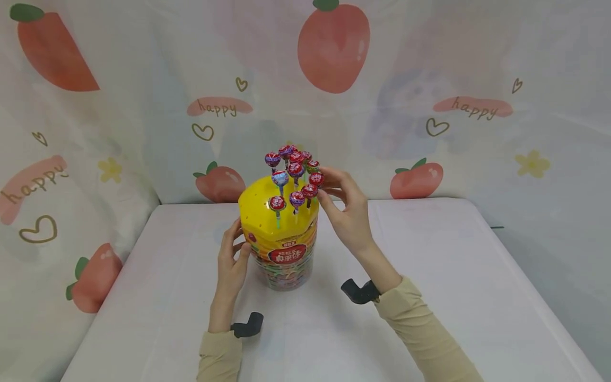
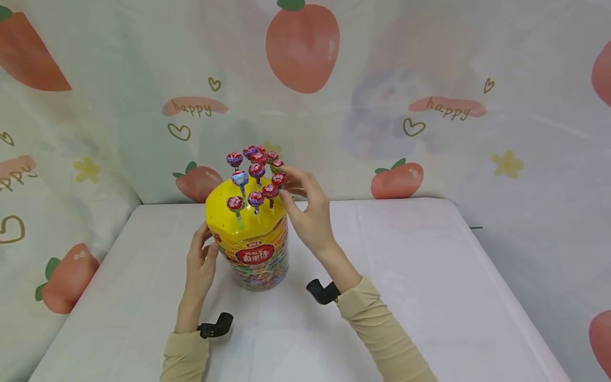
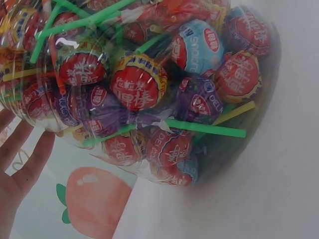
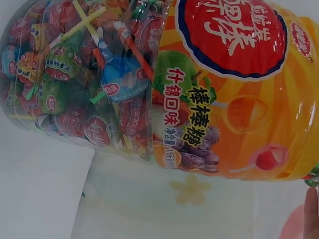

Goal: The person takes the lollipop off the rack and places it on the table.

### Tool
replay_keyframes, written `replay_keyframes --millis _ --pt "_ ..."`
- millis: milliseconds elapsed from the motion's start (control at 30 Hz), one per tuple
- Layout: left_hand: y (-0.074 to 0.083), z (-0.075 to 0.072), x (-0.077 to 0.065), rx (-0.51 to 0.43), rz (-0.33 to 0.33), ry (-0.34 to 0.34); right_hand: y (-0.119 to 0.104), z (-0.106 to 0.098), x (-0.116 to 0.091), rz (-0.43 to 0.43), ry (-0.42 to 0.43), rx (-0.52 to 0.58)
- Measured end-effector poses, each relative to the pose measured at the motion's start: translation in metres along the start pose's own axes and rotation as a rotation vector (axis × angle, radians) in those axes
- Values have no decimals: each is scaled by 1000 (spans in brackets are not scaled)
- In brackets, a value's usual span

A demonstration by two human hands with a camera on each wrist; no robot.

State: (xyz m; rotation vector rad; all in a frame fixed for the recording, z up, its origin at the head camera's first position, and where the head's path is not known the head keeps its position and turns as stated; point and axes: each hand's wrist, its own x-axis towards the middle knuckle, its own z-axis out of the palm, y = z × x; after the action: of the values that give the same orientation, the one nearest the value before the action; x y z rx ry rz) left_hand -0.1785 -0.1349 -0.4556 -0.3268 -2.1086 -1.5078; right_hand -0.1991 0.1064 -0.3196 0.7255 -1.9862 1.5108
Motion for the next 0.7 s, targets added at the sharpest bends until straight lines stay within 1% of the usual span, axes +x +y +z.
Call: replay_keyframes --millis 100,233,433,700 --pt "-3 0 1 0 28 -1 2 2 -1 19 5 8" --pt "-4 0 1 2 45 5 2 3 0 36 8 15" --pt "-2 0 1 -1 27 7 2 4 3 47 9 16" --pt "-4 2 2 -2 46 2 1 3 3 46 25 11"
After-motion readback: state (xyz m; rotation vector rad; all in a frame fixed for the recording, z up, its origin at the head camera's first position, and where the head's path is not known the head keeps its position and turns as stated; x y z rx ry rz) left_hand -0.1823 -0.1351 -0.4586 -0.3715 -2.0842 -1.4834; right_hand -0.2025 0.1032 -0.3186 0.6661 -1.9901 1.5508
